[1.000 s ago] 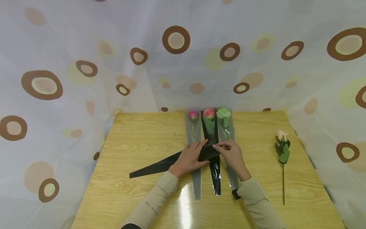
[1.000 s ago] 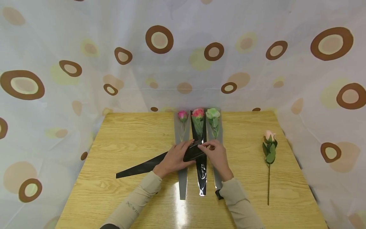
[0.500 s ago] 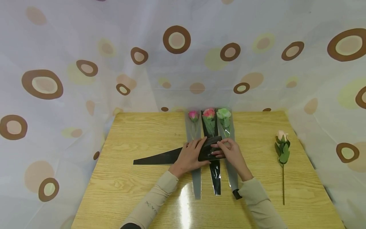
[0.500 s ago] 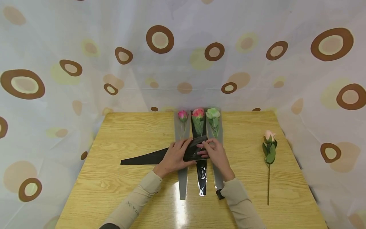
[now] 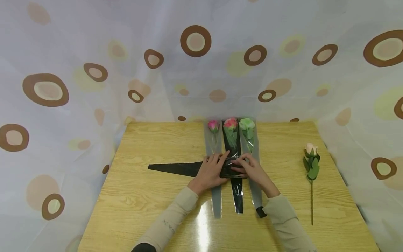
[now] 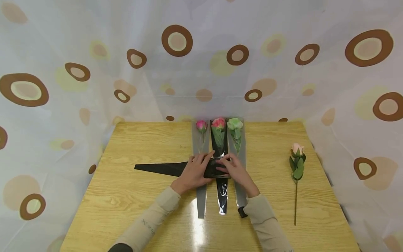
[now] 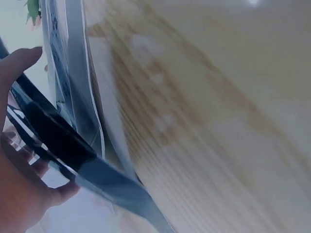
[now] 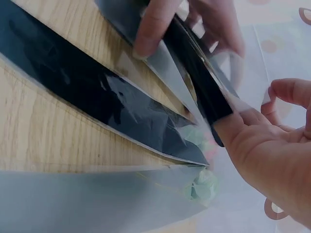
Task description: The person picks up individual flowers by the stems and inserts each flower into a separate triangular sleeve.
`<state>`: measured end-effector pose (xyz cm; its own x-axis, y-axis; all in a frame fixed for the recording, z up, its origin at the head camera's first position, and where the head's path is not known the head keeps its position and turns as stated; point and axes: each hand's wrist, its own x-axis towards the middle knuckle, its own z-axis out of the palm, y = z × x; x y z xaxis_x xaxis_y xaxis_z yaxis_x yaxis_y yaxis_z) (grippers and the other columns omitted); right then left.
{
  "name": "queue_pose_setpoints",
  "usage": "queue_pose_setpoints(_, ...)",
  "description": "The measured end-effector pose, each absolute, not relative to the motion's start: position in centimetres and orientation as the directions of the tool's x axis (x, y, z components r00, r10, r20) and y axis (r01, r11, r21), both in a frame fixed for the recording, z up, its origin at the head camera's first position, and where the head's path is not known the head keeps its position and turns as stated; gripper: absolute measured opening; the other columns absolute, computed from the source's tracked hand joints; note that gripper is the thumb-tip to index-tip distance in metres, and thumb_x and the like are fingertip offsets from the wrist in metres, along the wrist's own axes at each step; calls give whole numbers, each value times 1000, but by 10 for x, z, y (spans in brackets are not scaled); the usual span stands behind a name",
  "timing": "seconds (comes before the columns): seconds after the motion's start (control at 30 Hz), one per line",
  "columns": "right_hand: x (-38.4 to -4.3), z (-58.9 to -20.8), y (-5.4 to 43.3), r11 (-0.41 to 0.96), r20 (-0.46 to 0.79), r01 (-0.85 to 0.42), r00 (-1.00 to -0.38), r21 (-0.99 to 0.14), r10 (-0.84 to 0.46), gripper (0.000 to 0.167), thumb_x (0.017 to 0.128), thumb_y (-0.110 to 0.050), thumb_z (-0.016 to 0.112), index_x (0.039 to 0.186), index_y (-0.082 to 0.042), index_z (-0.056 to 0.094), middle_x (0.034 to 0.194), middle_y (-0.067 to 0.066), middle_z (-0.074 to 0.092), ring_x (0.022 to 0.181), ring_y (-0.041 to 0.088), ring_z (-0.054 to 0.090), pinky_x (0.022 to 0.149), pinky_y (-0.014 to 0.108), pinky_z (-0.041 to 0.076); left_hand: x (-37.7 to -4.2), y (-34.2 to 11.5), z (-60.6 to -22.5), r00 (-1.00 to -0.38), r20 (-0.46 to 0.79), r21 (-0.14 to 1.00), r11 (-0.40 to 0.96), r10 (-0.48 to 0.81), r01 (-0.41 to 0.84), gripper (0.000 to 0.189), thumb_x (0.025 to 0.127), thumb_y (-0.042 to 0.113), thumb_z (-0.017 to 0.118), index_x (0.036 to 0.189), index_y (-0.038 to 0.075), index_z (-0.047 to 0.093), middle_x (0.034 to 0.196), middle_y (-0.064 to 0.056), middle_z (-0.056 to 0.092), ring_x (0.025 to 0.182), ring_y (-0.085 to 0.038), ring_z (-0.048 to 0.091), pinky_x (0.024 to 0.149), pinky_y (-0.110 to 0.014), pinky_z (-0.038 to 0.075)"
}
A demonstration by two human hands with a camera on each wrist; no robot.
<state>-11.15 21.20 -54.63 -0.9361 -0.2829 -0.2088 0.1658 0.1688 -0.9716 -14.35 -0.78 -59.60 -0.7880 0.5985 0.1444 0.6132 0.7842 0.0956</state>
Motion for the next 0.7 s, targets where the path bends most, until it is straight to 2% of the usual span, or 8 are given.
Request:
queue_pose_setpoints(0.13, -112, -544, 212, 144, -215, 181, -936, -973, -279, 35, 116, -33, 44, 125, 1, 45, 155, 34, 49, 133, 48, 61, 94, 41, 63, -148, -5, -597, -788, 125, 105, 781, 603, 615, 109, 92, 64, 73, 171, 21, 13, 154, -6, 52, 139, -27, 55, 114, -53, 47)
queue_pose_setpoints(0.27, -111, -544, 212, 142, -235, 204, -938, -969, -255, 35, 114, -32, 48, 124, 1, 48, 153, 36, 47, 132, 46, 63, 90, 35, 64, -150, -4, -599, -779, 137, 126, 769, 612, 626, 107, 91, 58, 78, 170, 19, 17, 147, -6, 57, 137, -26, 57, 115, -50, 48)
queue_pose_setpoints(0.4, -111, -544, 212, 120, -250, 227, -940, -966, -234, 33, 113, -30, 52, 123, 1, 52, 151, 38, 47, 128, 44, 66, 88, 35, 64, -151, -2, -598, -769, 142, 154, 754, 623, 639, 106, 90, 53, 81, 170, 18, 19, 143, -6, 58, 135, -28, 58, 114, -47, 49)
queue_pose_setpoints(0.7, -111, -544, 217, 36, -238, 236, -939, -971, -249, 32, 114, -29, 49, 120, 2, 50, 154, 35, 50, 115, 24, 76, 89, 33, 63, -157, 0, -599, -770, 157, 187, 746, 619, 639, 101, 88, 49, 83, 167, 19, 27, 136, -6, 59, 126, -26, 62, 107, -46, 53)
